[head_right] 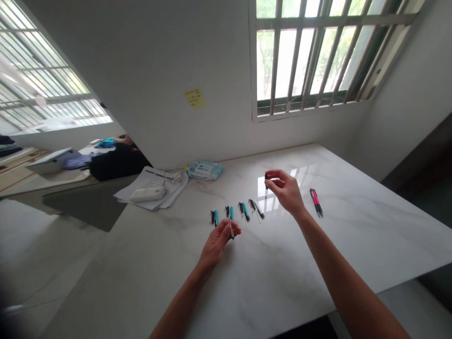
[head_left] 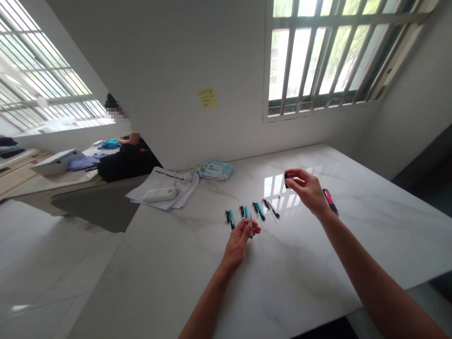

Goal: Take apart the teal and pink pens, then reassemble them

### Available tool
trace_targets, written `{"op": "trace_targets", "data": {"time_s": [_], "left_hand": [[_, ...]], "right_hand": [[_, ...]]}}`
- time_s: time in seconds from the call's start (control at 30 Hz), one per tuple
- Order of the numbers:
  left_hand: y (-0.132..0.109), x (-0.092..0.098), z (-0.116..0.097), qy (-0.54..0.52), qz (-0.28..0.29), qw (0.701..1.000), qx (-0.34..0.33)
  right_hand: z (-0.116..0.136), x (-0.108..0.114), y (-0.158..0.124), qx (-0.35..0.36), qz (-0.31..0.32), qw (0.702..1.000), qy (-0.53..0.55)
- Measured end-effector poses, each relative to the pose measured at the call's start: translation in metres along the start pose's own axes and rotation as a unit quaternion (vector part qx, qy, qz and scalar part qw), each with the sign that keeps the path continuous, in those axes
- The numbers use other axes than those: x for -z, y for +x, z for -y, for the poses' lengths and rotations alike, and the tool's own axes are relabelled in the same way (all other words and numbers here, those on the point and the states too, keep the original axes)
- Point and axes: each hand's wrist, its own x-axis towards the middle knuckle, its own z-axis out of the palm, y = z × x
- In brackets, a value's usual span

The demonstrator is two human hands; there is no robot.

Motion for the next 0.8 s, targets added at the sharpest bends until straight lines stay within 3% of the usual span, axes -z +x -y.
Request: {"op": "trace_targets", "data": {"time_s": [0.1,0.23,0.47,0.8], "left_hand": [[0.001,0.0,0.001,-0.027,-0.006,1.0,0.012],[0.001,0.001,0.002,-0.029,-0.005,0.999,0.023],[0.002,0.001,0.004,-0.028,-0.005,0.999,0.033],[0.003,0.0,0.002,-0.034,0.001,0.998,0.045]], "right_hand": [[-0.053,0.016,-0.002,-0.066,-0.052,0.987,-0.134],[-0.094,0.016,-0.01,-0.092,-0.027,0.966,-0.238],[-0.109,0.001,-0.008,-0.09,0.0,0.954,-0.285],[-0.111,0.005,-0.011,-0.068,0.041,0.951,-0.298]]}}
